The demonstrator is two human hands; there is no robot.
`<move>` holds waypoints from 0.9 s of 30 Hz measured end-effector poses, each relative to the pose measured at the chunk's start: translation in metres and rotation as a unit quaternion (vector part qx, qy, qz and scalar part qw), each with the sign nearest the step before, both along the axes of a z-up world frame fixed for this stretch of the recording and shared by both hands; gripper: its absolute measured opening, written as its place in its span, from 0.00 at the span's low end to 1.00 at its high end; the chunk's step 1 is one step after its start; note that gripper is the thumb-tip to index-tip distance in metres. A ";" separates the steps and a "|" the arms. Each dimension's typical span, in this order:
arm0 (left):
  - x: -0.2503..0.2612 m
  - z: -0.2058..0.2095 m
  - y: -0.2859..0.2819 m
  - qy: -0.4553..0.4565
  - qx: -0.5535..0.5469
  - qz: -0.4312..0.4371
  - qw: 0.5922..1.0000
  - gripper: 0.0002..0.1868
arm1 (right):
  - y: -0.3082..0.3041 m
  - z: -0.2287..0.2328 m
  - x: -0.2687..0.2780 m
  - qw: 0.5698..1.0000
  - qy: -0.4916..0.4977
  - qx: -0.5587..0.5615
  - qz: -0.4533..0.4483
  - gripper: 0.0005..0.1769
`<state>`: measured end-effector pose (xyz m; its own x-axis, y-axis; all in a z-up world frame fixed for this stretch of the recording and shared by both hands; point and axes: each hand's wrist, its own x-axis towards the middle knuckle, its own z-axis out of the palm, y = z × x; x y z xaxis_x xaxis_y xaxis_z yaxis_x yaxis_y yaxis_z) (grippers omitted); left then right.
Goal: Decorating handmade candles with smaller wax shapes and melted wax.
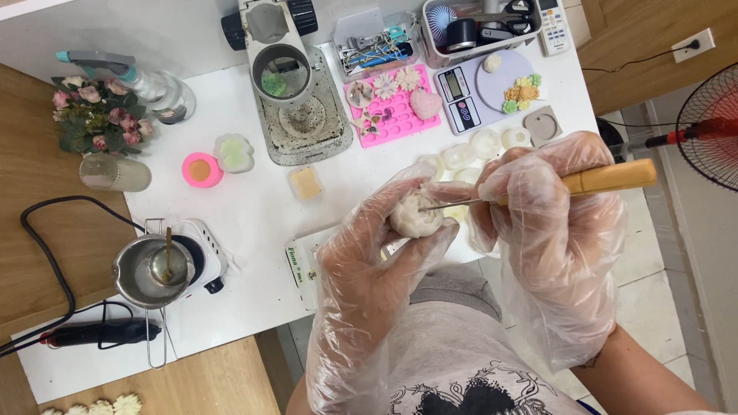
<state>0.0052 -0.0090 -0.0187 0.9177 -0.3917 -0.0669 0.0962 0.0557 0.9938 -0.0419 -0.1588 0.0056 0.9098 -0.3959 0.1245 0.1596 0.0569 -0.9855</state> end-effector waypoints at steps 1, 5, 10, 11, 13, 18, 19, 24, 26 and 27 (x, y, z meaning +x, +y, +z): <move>0.000 -0.001 -0.001 0.000 0.000 0.000 1.000 0.27 | 0.001 0.002 0.000 1.000 0.000 0.000 0.000 0.16; 0.003 -0.001 -0.002 -0.011 0.019 0.007 1.000 0.27 | 0.002 -0.003 -0.007 0.999 -0.003 -0.039 -0.003 0.15; -0.002 -0.011 -0.002 -0.028 -0.024 0.039 0.999 0.26 | 0.003 -0.016 -0.012 0.995 -0.078 0.014 -0.060 0.17; -0.002 -0.012 -0.002 -0.040 -0.025 0.041 0.998 0.26 | 0.000 -0.017 -0.013 0.995 -0.086 0.001 -0.056 0.19; -0.003 -0.011 -0.002 -0.052 -0.026 0.043 0.997 0.26 | -0.003 -0.021 -0.015 0.994 -0.094 -0.011 -0.052 0.22; 0.000 -0.004 -0.003 -0.099 0.020 0.018 0.995 0.28 | -0.003 -0.028 -0.014 0.994 -0.094 0.006 -0.054 0.27; -0.001 -0.005 -0.003 -0.100 0.020 0.018 0.995 0.28 | -0.002 -0.027 -0.013 0.994 -0.095 0.006 -0.054 0.27; -0.003 -0.005 -0.005 -0.042 -0.027 0.017 0.999 0.26 | 0.004 -0.015 -0.004 0.994 -0.105 0.025 -0.033 0.25; -0.002 -0.003 -0.006 -0.048 -0.010 0.017 0.999 0.26 | -0.001 -0.024 -0.008 0.993 -0.106 0.040 -0.022 0.26; -0.001 -0.001 -0.006 -0.053 0.006 0.016 0.998 0.26 | -0.003 -0.027 -0.010 0.993 -0.106 0.054 -0.014 0.27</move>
<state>0.0038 -0.0154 -0.0197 0.9318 -0.3621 0.0260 -0.0102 0.0455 0.9989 -0.0524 -0.1621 -0.0218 0.8560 -0.4428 0.2667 0.3651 0.1529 -0.9183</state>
